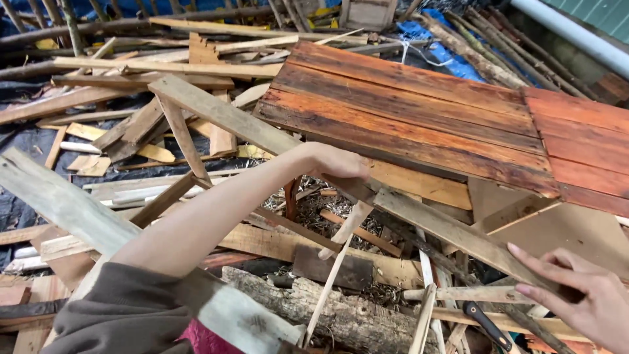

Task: Dismantling wood scraps and attempting to nail a wooden slat to a small table using a hammer and pry bar

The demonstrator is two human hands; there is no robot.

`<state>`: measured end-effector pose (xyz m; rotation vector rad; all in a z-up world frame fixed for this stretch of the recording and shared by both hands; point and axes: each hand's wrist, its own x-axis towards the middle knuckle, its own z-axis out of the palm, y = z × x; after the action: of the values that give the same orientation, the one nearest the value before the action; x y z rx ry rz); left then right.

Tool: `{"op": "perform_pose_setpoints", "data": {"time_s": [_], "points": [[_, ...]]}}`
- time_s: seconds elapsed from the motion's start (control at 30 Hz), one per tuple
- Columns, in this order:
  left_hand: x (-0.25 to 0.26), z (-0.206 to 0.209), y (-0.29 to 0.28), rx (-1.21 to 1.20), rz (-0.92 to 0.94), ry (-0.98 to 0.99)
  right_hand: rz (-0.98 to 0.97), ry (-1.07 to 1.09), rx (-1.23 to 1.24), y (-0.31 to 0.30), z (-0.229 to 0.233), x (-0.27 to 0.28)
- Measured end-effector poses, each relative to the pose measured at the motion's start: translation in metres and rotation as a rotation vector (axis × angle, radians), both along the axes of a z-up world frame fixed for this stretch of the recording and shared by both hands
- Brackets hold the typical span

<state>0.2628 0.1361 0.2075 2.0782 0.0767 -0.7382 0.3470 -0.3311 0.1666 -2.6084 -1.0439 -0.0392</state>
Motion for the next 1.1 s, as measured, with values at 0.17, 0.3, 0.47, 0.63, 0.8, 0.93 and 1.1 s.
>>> {"op": "perform_pose_setpoints", "data": {"time_s": [0.17, 0.3, 0.47, 0.63, 0.8, 0.93, 1.1], "points": [[0.003, -0.009, -0.001, 0.237, -0.188, -0.264, -0.025, -0.024, -0.031, 0.001, 0.002, -0.005], [-0.009, 0.01, -0.013, 0.329, -0.096, -0.233, -0.011, -0.036, -0.181, 0.008, 0.003, 0.002], [-0.037, 0.033, -0.032, 0.333, 0.207, -0.167, 0.007, 0.109, -0.176, 0.013, -0.013, 0.02], [-0.042, 0.056, -0.029, 0.484, 0.173, -0.083, 0.243, 0.287, -0.044, 0.047, 0.028, 0.017], [-0.035, 0.033, 0.002, 0.436, 0.245, -0.044, 0.104, 0.574, -0.034, 0.04, 0.054, 0.024], [-0.04, 0.034, 0.003, 0.506, 0.305, -0.117, -0.141, 0.558, 0.199, 0.002, 0.042, 0.01], [-0.029, 0.015, 0.006, 0.514, 0.308, -0.071, -0.38, 0.685, 0.46, -0.014, -0.009, -0.026]]}}
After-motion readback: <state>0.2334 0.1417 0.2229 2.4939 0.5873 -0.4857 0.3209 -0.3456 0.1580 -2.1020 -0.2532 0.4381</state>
